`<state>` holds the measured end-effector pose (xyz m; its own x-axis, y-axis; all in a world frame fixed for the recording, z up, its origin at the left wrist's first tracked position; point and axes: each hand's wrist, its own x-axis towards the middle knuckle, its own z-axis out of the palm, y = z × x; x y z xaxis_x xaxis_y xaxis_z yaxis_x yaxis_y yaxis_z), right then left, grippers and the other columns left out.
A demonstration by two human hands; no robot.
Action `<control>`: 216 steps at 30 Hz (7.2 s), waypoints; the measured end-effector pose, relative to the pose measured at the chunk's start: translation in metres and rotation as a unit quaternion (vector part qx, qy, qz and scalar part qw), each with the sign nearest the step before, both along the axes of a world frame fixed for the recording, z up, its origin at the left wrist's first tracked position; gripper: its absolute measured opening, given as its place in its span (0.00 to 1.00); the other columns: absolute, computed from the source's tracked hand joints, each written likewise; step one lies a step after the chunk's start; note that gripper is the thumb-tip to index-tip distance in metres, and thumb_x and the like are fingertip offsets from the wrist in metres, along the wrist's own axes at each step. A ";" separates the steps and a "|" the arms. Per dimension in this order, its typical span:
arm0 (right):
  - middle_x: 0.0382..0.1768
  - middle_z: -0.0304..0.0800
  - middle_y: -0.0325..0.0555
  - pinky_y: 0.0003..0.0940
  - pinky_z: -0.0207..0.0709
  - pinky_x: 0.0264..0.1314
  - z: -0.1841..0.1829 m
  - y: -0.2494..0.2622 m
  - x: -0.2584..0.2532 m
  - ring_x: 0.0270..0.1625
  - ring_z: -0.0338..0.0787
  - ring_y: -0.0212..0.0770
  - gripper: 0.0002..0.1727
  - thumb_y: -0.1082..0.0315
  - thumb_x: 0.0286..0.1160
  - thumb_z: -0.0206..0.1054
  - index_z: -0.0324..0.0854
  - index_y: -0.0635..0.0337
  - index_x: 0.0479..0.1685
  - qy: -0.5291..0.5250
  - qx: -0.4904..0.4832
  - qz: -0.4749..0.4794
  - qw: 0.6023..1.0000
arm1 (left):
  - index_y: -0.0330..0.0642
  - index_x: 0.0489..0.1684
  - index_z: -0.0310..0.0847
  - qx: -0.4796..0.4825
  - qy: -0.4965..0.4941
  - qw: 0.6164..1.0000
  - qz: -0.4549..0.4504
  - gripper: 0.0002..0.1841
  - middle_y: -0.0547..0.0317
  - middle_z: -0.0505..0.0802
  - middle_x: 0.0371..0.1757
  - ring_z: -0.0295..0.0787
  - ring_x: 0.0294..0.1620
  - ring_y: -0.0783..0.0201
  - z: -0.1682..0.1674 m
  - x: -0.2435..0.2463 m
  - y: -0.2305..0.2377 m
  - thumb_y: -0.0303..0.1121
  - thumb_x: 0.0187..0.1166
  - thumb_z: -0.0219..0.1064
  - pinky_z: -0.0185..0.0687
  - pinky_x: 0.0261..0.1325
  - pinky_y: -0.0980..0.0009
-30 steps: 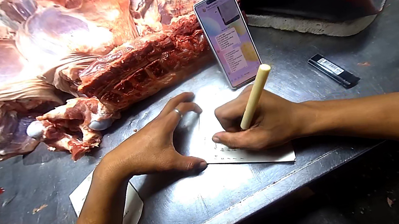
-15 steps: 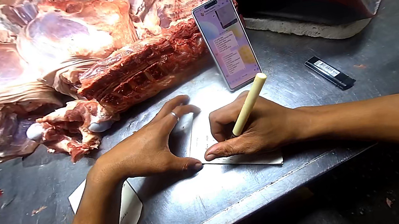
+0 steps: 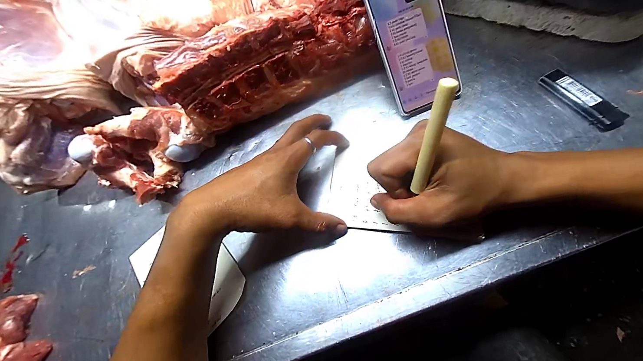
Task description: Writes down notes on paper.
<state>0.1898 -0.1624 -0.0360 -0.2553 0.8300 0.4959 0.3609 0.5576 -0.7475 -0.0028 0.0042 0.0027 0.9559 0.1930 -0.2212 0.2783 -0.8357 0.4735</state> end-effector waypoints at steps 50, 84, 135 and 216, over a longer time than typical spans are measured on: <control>0.11 0.65 0.30 0.18 0.49 0.15 -0.004 0.009 0.011 0.15 0.62 0.20 0.15 0.78 0.62 0.67 0.71 0.56 0.11 -0.021 0.048 -0.001 0.999 | 0.63 0.82 0.69 0.013 0.004 1.000 0.004 0.54 0.58 0.61 0.92 0.63 0.88 0.60 0.001 0.000 -0.001 0.67 0.44 0.83 0.73 0.79 0.55; 0.10 0.66 0.31 0.19 0.48 0.15 -0.005 0.010 0.010 0.14 0.62 0.20 0.12 0.80 0.59 0.66 0.73 0.59 0.12 -0.042 0.075 0.018 0.996 | 0.63 0.83 0.68 0.019 0.004 1.000 0.005 0.55 0.59 0.61 0.92 0.64 0.87 0.61 0.001 0.000 -0.001 0.68 0.44 0.81 0.74 0.78 0.56; 0.13 0.65 0.29 0.19 0.47 0.18 -0.004 0.018 0.022 0.17 0.61 0.20 0.13 0.78 0.62 0.65 0.71 0.56 0.14 -0.031 0.043 -0.012 0.998 | 0.65 0.84 0.68 0.024 0.000 1.000 0.001 0.55 0.61 0.59 0.93 0.63 0.87 0.64 -0.002 -0.001 0.001 0.73 0.44 0.78 0.75 0.77 0.57; 0.13 0.66 0.30 0.20 0.48 0.18 -0.004 0.018 0.024 0.17 0.62 0.21 0.13 0.79 0.60 0.64 0.71 0.56 0.14 -0.032 0.041 -0.046 0.998 | 0.67 0.83 0.68 0.028 0.002 1.000 0.007 0.54 0.63 0.60 0.92 0.63 0.88 0.64 0.001 0.000 -0.001 0.71 0.44 0.80 0.73 0.79 0.58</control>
<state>0.2136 -0.1442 -0.0402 -0.2131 0.8089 0.5480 0.4582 0.5782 -0.6751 -0.0030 0.0032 0.0034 0.9522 0.2188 -0.2133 0.2921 -0.8568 0.4249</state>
